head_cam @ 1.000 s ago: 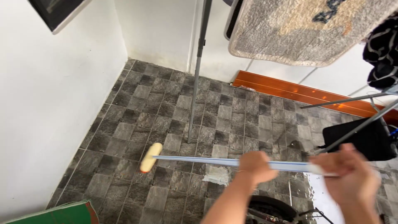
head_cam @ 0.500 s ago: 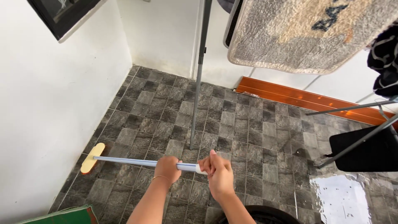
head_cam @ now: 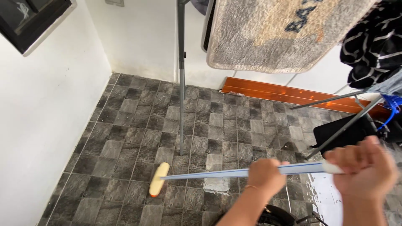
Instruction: Scrubbing the floor with a brush and water taken from an inflatable pool.
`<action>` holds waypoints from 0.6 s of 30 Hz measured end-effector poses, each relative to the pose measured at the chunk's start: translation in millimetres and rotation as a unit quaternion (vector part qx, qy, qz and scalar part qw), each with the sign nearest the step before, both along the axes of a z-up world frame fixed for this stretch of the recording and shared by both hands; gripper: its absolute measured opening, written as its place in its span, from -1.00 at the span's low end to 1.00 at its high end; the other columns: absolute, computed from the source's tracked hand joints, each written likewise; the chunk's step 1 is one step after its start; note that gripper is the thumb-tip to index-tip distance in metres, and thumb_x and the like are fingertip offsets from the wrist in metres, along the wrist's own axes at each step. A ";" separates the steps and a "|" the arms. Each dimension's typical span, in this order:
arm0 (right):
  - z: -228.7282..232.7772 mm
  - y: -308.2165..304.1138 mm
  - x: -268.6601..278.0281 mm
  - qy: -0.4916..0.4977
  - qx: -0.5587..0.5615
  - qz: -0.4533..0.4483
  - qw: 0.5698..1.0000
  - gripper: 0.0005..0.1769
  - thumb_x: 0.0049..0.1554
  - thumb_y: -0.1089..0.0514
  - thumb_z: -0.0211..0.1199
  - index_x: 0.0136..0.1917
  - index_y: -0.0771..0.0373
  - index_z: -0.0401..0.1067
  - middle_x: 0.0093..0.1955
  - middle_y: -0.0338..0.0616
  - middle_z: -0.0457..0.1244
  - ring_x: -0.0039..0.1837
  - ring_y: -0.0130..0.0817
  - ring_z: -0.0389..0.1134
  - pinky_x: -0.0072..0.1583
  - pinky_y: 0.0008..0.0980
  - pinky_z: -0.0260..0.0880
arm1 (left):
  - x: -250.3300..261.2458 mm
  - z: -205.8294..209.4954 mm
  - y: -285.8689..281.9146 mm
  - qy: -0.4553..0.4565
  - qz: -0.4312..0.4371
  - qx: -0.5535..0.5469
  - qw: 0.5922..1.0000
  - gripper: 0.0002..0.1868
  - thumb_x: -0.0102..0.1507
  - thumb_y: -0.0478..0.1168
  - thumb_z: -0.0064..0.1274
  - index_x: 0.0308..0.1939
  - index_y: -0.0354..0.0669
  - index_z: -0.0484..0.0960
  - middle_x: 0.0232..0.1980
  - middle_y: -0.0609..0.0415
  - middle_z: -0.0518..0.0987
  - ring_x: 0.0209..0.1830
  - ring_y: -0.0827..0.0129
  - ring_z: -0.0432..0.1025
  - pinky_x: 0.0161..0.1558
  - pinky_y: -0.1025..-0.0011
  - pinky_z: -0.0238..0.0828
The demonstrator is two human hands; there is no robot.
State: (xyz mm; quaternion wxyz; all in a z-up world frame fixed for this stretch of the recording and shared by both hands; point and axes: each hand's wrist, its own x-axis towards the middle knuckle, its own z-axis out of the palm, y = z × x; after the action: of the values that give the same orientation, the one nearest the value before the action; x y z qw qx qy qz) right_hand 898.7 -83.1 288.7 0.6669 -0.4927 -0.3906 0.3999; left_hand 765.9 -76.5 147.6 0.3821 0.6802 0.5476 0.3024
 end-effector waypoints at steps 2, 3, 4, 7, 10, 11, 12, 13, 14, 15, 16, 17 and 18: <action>-38.6 7.0 -29.7 0.037 0.010 0.029 0.999 -0.54 0.29 -0.02 -0.11 -0.43 0.03 -0.08 -0.56 -0.31 -0.21 -0.42 -0.37 -0.17 -0.11 -0.21 0.11 | -44.9 -23.3 -0.7 -0.009 0.029 -0.029 0.999 -0.73 0.34 -0.02 0.04 -0.24 -0.06 0.76 -0.35 -0.16 0.65 -0.32 -0.08 0.56 -0.12 0.07 0.49; -58.1 12.1 -45.8 0.073 0.021 0.055 0.996 -0.56 0.26 0.01 -0.08 -0.43 0.05 -0.01 -0.56 -0.25 -0.13 -0.42 -0.29 -0.06 -0.08 -0.13 0.21 | -68.8 -34.7 0.1 -0.019 0.054 -0.055 0.997 -0.81 0.27 -0.13 0.07 -0.13 0.05 0.78 -0.36 -0.13 0.66 -0.35 -0.01 0.58 -0.14 0.11 0.49; -79.5 10.5 -68.2 0.076 0.017 0.058 0.995 -0.56 0.26 0.01 -0.08 -0.43 0.05 -0.01 -0.56 -0.25 -0.13 -0.42 -0.29 -0.06 -0.08 -0.13 0.21 | -97.1 -59.0 -3.3 -0.017 0.057 -0.058 0.997 -0.81 0.27 -0.13 0.07 -0.13 0.05 0.78 -0.36 -0.13 0.66 -0.35 -0.01 0.58 -0.14 0.11 0.49; -143.4 1.8 -131.2 0.186 -0.059 0.111 0.975 -0.59 0.20 0.01 0.05 -0.45 0.09 0.13 -0.56 -0.21 -0.05 -0.43 -0.29 0.05 -0.03 -0.05 0.36 | -177.8 -123.7 -12.4 -0.069 0.137 -0.016 0.988 -0.56 0.01 -0.34 0.17 -0.05 0.11 0.80 -0.21 -0.02 0.72 -0.28 0.19 0.64 -0.16 0.29 0.57; -189.3 -24.0 -169.2 0.187 -0.064 0.168 0.966 -0.44 0.20 0.12 0.12 -0.59 0.14 0.05 -0.58 -0.16 0.00 -0.42 -0.23 0.11 0.06 0.01 0.43 | -228.8 -159.6 -30.4 0.201 0.104 -0.004 0.974 -0.81 0.26 -0.06 0.21 -0.36 0.00 0.82 -0.39 -0.06 0.67 -0.28 0.04 0.55 -0.16 0.14 0.38; -191.5 -28.6 -167.1 0.153 -0.094 0.180 0.967 -0.44 0.18 0.12 0.12 -0.61 0.16 0.06 -0.59 -0.13 0.01 -0.42 -0.23 0.10 0.05 0.02 0.43 | -227.7 -162.7 -33.5 0.263 0.063 -0.058 0.961 -0.65 0.35 0.04 0.05 -0.38 -0.02 0.77 -0.41 -0.01 0.67 -0.30 0.10 0.56 -0.20 0.22 0.37; -191.7 -31.7 -162.0 0.116 -0.121 0.188 0.968 -0.43 0.16 0.12 0.12 -0.63 0.17 0.07 -0.60 -0.10 0.02 -0.43 -0.22 0.10 0.04 0.03 0.42 | -223.2 -164.5 -33.3 0.321 0.018 -0.109 0.941 -0.49 0.44 0.13 -0.11 -0.41 -0.04 0.73 -0.44 0.04 0.66 -0.31 0.16 0.56 -0.24 0.30 0.37; -169.2 -26.8 -139.7 0.115 -0.121 0.186 0.968 -0.43 0.16 0.12 0.12 -0.63 0.17 0.07 -0.60 -0.10 0.02 -0.43 -0.22 0.10 0.04 0.03 0.42 | -198.6 -149.5 -29.2 0.319 0.016 -0.108 0.941 -0.49 0.44 0.13 -0.11 -0.41 -0.04 0.73 -0.44 0.04 0.66 -0.31 0.16 0.56 -0.24 0.30 0.37; -145.9 -24.5 -114.9 0.133 -0.163 0.120 0.970 -0.63 0.10 0.16 0.03 -0.52 0.26 0.20 -0.52 -0.04 0.15 -0.33 -0.16 0.24 0.12 0.05 0.41 | -171.1 -134.5 -26.7 0.224 0.015 -0.055 0.973 -0.80 0.26 0.02 0.04 -0.26 0.18 0.76 -0.39 0.07 0.68 -0.32 0.16 0.56 -0.17 0.20 0.32; -122.0 -22.8 -90.0 0.150 -0.204 0.053 0.966 -0.73 0.03 0.19 -0.05 -0.41 0.35 0.33 -0.44 0.03 0.27 -0.24 -0.10 0.38 0.20 0.08 0.39 | -143.3 -118.8 -24.9 0.125 0.014 -0.001 0.992 -0.68 0.07 -0.10 0.19 -0.11 0.39 0.80 -0.34 0.10 0.70 -0.33 0.15 0.56 -0.10 0.09 0.28; -126.2 -8.9 -35.1 0.149 -0.201 0.047 0.967 -0.73 0.03 0.19 -0.05 -0.41 0.35 0.33 -0.44 0.03 0.27 -0.24 -0.10 0.38 0.20 0.08 0.39 | -103.2 -96.5 -19.3 0.122 0.008 0.001 0.992 -0.68 0.07 -0.10 0.19 -0.11 0.39 0.80 -0.34 0.10 0.70 -0.33 0.15 0.56 -0.10 0.09 0.28; -123.8 -3.6 24.6 0.109 -0.148 0.048 0.982 -0.67 0.21 0.06 -0.12 -0.19 0.29 0.36 -0.26 0.12 0.32 -0.13 -0.01 0.40 0.23 0.15 0.34 | -62.7 -73.5 -14.7 0.082 -0.007 -0.042 0.996 -0.79 0.15 0.04 0.18 -0.19 0.23 0.81 -0.33 0.04 0.69 -0.32 0.11 0.56 -0.15 0.13 0.36; -115.6 -9.9 88.5 0.068 -0.095 0.047 0.992 -0.58 0.39 -0.07 -0.19 0.03 0.23 0.39 -0.08 0.21 0.36 -0.03 0.08 0.41 0.27 0.22 0.30 | -20.7 -50.3 -12.4 0.041 -0.026 -0.086 0.995 -0.66 0.23 0.18 0.16 -0.26 0.08 0.82 -0.33 -0.02 0.68 -0.31 0.08 0.56 -0.20 0.17 0.44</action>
State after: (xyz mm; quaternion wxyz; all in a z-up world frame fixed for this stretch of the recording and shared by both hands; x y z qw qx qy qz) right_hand 987.2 -93.0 173.0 0.6222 -0.5071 -0.3272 0.4986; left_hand 745.2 -88.8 97.3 0.4243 0.6703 0.5691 0.2163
